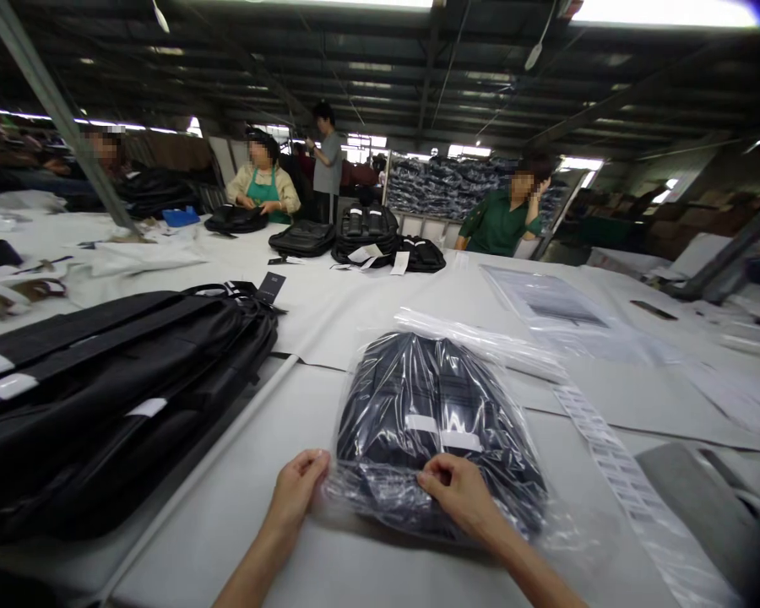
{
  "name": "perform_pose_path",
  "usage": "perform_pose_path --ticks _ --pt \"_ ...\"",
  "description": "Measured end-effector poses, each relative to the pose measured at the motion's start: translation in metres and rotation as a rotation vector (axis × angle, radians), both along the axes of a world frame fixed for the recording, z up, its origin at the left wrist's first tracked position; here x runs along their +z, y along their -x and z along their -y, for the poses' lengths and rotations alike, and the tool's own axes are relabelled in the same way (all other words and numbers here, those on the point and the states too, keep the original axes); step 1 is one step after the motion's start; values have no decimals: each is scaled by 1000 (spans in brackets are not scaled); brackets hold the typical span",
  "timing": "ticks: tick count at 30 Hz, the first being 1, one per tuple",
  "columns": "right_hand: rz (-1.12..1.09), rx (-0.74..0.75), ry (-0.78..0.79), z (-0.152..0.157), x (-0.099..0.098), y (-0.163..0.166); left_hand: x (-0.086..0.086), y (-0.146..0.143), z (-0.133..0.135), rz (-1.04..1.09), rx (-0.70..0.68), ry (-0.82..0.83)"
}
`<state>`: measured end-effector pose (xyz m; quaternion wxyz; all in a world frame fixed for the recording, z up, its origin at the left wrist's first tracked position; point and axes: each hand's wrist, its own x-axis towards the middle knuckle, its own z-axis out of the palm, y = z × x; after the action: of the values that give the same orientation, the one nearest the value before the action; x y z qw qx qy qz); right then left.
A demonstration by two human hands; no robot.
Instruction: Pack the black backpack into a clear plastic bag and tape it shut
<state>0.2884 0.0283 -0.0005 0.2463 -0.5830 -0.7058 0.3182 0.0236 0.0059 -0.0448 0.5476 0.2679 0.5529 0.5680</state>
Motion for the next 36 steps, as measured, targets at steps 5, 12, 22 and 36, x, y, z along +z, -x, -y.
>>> perform_pose_path --ticks 5,12,22,36 --pt "-10 -19 -25 0 -1 1 9 18 44 -307 562 -101" --pt "-29 -30 -51 1 0 0 -17 -81 77 -1450 -30 -795" --pt "-25 -60 -73 -5 -2 -6 -21 -81 48 -1736 -143 -721" --pt "-762 -342 -290 -4 1 -38 -12 -97 47 -1865 -115 -567"
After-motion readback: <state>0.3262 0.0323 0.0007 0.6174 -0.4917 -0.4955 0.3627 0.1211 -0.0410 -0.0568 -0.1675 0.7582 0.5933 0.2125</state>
